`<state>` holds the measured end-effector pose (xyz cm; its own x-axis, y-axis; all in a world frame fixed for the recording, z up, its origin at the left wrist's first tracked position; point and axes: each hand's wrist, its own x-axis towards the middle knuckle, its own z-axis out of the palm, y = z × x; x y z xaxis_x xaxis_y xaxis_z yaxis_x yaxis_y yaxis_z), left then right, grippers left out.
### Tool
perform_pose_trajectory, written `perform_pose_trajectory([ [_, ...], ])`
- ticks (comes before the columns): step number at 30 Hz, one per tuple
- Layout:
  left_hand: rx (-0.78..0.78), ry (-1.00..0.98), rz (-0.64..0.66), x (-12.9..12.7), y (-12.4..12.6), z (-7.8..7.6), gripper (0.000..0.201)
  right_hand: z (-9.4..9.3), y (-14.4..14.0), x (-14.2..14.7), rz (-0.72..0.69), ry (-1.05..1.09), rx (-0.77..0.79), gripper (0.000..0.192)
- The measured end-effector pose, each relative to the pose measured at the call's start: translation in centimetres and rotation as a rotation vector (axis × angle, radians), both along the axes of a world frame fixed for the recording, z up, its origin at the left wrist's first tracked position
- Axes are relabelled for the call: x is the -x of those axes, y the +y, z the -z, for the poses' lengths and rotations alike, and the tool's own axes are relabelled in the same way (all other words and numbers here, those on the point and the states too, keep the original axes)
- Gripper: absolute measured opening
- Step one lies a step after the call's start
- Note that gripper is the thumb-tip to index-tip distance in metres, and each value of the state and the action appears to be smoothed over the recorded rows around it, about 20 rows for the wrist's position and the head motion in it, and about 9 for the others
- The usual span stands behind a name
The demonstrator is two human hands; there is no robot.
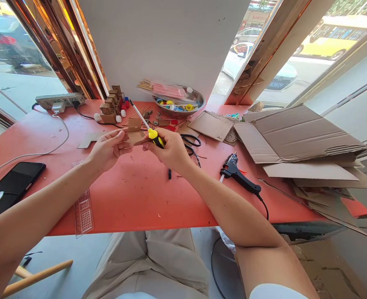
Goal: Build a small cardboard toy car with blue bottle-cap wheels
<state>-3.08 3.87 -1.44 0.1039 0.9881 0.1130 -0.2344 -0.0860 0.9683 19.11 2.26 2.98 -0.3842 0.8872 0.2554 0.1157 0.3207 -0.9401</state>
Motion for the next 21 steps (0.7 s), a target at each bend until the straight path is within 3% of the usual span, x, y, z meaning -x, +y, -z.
perform_pose_trajectory([
  [2, -0.142, 0.069, -0.073, 0.1, -0.2, 0.0, 0.036, 0.1, 0.3, -0.1, 0.115, -0.076, -0.056, 0.030],
  [5, -0.322, 0.225, -0.014, -0.5, -0.9, -0.2, 0.042, 0.5, 0.4, -0.1, 0.169, -0.199, -0.074, 0.013],
  [7, -0.340, 0.255, 0.074, -1.4, -1.4, -0.2, 0.050, 0.7, 0.3, 0.1, 0.162, -0.252, -0.112, 0.008],
  [11, -0.276, 0.212, 0.178, -2.7, -1.5, 0.2, 0.057, 0.8, -0.5, 0.6, 0.143, -0.255, -0.164, 0.016],
  [16, -0.208, 0.124, 0.011, -1.8, -0.8, 0.3, 0.051, 0.5, -1.2, 0.6, 0.126, -0.222, -0.140, 0.042],
  [21, -0.258, 0.124, -0.139, -0.4, 0.2, 0.4, 0.039, 0.9, -1.6, 0.7, 0.053, -0.410, -0.177, 0.027],
])
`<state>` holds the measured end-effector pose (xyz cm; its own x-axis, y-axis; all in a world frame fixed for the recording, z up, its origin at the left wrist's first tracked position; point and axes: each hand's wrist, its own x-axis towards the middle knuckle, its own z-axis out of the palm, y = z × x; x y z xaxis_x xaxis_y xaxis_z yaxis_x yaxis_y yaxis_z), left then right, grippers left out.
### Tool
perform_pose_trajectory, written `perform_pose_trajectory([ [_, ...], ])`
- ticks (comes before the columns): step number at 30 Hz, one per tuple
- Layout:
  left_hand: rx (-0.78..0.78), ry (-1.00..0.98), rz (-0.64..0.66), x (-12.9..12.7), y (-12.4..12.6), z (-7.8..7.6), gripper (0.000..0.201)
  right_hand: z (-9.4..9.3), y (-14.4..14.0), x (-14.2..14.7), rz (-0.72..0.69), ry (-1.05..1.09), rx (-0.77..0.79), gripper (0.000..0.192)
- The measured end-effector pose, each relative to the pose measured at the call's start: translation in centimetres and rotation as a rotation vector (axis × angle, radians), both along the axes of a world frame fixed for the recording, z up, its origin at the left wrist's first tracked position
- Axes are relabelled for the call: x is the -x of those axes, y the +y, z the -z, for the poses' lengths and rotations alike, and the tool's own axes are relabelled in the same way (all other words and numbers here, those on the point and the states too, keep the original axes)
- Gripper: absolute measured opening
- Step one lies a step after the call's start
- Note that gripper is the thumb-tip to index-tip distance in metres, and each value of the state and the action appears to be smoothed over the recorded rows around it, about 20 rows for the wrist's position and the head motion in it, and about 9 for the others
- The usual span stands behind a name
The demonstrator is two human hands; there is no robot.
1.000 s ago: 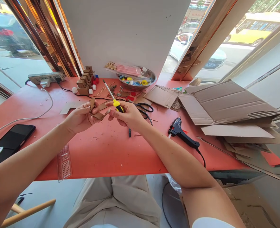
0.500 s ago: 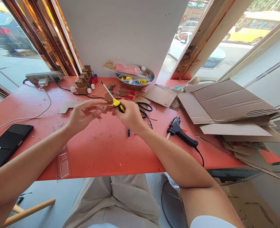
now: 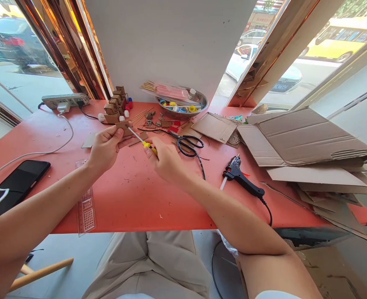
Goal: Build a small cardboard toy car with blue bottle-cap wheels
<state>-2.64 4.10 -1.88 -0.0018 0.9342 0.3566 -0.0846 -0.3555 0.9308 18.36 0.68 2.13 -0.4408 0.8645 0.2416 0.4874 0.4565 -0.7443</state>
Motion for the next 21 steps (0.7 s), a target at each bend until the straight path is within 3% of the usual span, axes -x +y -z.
perform_pose_trajectory([
  [6, -0.109, 0.066, -0.082, -0.3, -0.2, 0.2, 0.042, 0.3, -0.4, 0.6, 0.008, -0.174, -0.084, 0.028],
  [14, -0.243, 0.290, -0.234, -0.4, -1.2, 0.1, 0.026, -1.0, -2.3, 2.2, 0.086, -0.656, -0.068, 0.042],
  [17, -0.264, 0.357, -0.273, -0.4, -1.3, 0.2, 0.026, -1.0, -2.4, 2.2, 0.059, -0.612, -0.039, 0.036],
  [21, -0.249, 0.339, -0.243, -0.5, -1.4, 0.3, 0.028, -0.4, -1.6, 1.3, -0.021, -0.277, 0.076, 0.021],
])
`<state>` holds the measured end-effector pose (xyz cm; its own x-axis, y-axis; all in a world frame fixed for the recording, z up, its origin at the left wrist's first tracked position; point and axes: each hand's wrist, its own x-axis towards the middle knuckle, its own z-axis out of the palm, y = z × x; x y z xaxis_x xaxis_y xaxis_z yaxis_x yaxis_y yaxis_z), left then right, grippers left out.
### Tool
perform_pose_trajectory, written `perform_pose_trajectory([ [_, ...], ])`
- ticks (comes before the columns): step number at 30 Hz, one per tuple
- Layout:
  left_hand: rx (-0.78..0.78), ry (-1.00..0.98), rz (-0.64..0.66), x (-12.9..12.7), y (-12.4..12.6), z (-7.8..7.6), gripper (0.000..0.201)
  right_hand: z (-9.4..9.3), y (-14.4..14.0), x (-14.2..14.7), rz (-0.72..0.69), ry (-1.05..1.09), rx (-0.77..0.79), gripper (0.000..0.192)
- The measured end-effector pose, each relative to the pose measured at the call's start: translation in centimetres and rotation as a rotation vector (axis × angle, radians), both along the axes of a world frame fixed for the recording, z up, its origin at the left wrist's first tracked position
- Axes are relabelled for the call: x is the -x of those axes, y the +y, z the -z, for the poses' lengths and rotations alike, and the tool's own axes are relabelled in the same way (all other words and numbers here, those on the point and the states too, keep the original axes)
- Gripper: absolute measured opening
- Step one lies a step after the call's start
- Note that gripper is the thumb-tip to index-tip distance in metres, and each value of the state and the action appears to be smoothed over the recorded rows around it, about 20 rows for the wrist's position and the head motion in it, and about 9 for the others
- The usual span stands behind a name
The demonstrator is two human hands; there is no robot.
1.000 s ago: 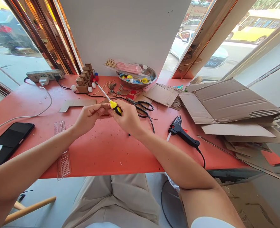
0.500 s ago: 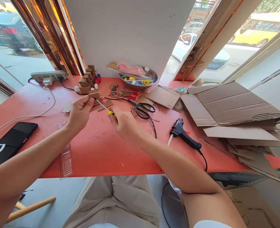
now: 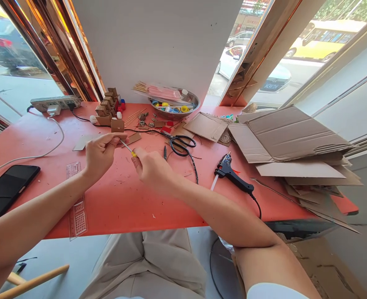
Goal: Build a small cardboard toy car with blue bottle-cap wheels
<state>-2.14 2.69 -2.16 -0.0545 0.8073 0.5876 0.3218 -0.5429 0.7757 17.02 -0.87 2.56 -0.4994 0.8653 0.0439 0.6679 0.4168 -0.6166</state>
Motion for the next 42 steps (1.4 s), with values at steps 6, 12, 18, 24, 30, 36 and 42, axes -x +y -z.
perform_pose_trajectory([
  [6, 0.113, -0.176, 0.047, -0.8, -0.1, -0.9, 0.039, 0.3, 1.2, -0.6, -0.086, 0.220, 0.101, 0.026],
  [12, -0.009, -0.087, -0.046, -0.8, -0.4, -1.3, 0.031, -0.6, -0.3, 0.9, 0.070, -0.354, -0.181, 0.038],
  [18, -0.057, -0.055, -0.090, -0.6, -0.7, -0.4, 0.035, 0.4, 0.2, 0.6, -0.097, 0.224, 0.135, 0.025],
  [24, -0.097, -0.009, -0.020, -1.6, -1.2, -0.7, 0.040, -0.8, 0.6, -0.1, -0.052, 0.036, -0.155, 0.030],
  [30, -0.130, 0.072, -0.055, -1.5, -1.6, -1.2, 0.036, -1.7, -0.3, 1.1, -0.003, -0.099, -0.133, 0.038],
  [36, 0.030, -0.158, 0.046, -0.9, 0.3, -1.0, 0.031, -2.0, -1.1, 1.4, -0.041, -0.300, 0.108, 0.034],
  [42, 0.357, -0.487, -0.064, 1.1, 2.2, -1.3, 0.023, -2.5, -0.8, 0.8, -0.106, -0.716, 0.064, 0.035],
])
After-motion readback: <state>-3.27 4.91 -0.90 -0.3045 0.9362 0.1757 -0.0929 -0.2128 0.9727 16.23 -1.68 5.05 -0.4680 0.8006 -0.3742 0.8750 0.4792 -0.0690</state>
